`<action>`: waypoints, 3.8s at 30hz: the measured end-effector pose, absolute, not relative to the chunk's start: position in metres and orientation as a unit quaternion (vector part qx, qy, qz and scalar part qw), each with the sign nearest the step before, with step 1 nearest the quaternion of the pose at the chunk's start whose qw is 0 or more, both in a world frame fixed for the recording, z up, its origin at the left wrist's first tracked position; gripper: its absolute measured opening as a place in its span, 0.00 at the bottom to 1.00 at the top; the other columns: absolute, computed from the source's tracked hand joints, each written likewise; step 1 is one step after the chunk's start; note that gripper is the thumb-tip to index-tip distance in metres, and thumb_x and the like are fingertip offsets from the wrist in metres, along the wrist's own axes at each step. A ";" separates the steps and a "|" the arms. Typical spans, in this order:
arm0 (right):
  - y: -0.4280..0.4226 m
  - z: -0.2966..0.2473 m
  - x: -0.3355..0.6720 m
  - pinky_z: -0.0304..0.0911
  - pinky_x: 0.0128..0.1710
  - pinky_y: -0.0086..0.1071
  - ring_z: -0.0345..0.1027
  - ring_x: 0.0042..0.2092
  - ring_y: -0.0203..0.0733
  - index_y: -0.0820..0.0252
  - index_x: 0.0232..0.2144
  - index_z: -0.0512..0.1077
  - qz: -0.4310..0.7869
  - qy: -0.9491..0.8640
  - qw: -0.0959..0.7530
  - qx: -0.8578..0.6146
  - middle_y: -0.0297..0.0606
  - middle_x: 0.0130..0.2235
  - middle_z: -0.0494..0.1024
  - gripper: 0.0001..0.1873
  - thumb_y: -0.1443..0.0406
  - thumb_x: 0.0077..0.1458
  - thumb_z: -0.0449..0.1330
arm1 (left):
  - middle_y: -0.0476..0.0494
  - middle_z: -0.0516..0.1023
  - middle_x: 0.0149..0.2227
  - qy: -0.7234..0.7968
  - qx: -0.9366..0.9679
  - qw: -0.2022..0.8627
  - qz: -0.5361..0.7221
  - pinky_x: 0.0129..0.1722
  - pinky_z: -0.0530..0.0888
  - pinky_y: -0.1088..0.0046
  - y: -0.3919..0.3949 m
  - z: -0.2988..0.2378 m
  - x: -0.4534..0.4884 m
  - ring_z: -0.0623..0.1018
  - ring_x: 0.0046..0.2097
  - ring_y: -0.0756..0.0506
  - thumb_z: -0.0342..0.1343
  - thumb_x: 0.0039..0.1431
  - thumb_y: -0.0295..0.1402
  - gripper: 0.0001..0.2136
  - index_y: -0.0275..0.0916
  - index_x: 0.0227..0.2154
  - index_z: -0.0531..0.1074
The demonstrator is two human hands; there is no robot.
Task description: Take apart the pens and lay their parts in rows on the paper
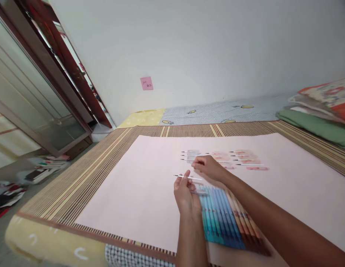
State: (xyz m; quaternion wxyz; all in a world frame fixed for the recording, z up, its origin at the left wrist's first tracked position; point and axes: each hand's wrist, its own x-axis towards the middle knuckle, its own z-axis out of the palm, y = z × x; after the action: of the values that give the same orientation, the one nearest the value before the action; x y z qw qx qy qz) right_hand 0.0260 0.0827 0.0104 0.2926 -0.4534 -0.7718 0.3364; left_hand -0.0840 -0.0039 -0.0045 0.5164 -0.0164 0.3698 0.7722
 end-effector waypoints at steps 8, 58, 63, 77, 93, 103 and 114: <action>0.047 0.020 0.038 0.60 0.33 0.30 0.71 0.32 0.39 0.59 0.30 0.80 0.481 -0.766 0.252 -0.345 0.34 0.29 0.81 0.07 0.65 0.50 0.62 | 0.43 0.75 0.31 0.366 -0.029 0.551 0.750 0.18 0.61 0.85 -0.006 0.002 -0.084 0.63 0.21 0.57 0.55 0.57 0.16 0.07 0.34 0.33 0.72; 0.113 -0.009 -0.024 0.54 0.42 0.34 0.67 0.45 0.44 0.58 0.43 0.77 0.004 -0.902 0.119 -0.415 0.43 0.45 0.75 0.15 0.64 0.71 0.50 | 0.44 0.73 0.32 0.370 -0.046 0.589 0.717 0.17 0.60 0.84 -0.002 -0.006 -0.086 0.66 0.23 0.55 0.61 0.55 0.21 0.07 0.35 0.35 0.70; 0.125 -0.003 -0.031 0.52 0.43 0.35 0.65 0.46 0.44 0.57 0.43 0.79 -0.006 -0.923 0.089 -0.374 0.43 0.44 0.74 0.14 0.64 0.70 0.52 | 0.46 0.71 0.30 0.371 -0.032 0.587 0.719 0.17 0.59 0.84 0.001 -0.016 -0.087 0.66 0.22 0.56 0.65 0.53 0.24 0.10 0.35 0.35 0.71; 0.131 -0.006 -0.017 0.54 0.45 0.34 0.69 0.47 0.43 0.57 0.49 0.77 0.033 -0.905 0.150 -0.396 0.42 0.46 0.77 0.15 0.69 0.67 0.54 | 0.42 0.74 0.32 0.373 -0.081 0.590 0.711 0.16 0.59 0.84 -0.006 0.007 -0.087 0.66 0.23 0.56 0.56 0.58 0.19 0.05 0.32 0.35 0.71; 0.113 -0.018 0.032 0.56 0.46 0.34 0.70 0.46 0.45 0.60 0.43 0.78 0.027 -0.872 0.144 -0.467 0.42 0.44 0.77 0.09 0.70 0.60 0.63 | 0.41 0.75 0.31 0.374 -0.072 0.597 0.706 0.16 0.61 0.84 -0.007 0.011 -0.085 0.69 0.24 0.54 0.56 0.58 0.19 0.05 0.33 0.35 0.71; 0.112 -0.020 0.017 0.55 0.46 0.36 0.69 0.48 0.47 0.61 0.40 0.76 -0.022 -0.857 0.130 -0.497 0.44 0.44 0.78 0.04 0.67 0.62 0.62 | 0.41 0.75 0.31 0.386 -0.080 0.606 0.691 0.16 0.60 0.84 -0.008 0.018 -0.084 0.67 0.22 0.56 0.56 0.59 0.19 0.04 0.32 0.32 0.72; 0.106 -0.019 0.012 0.54 0.45 0.38 0.69 0.48 0.49 0.61 0.41 0.75 -0.049 -0.857 0.107 -0.502 0.47 0.45 0.77 0.07 0.70 0.64 0.56 | 0.41 0.75 0.31 0.383 -0.093 0.610 0.687 0.16 0.59 0.84 -0.010 0.024 -0.084 0.66 0.22 0.56 0.55 0.62 0.19 0.05 0.32 0.31 0.71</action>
State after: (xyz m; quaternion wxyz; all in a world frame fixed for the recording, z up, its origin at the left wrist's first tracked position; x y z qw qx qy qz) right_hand 0.0121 0.1063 -0.0193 0.1073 -0.5023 -0.8566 -0.0494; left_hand -0.0843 -0.0096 0.0235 0.6101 -0.0925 0.3833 0.6873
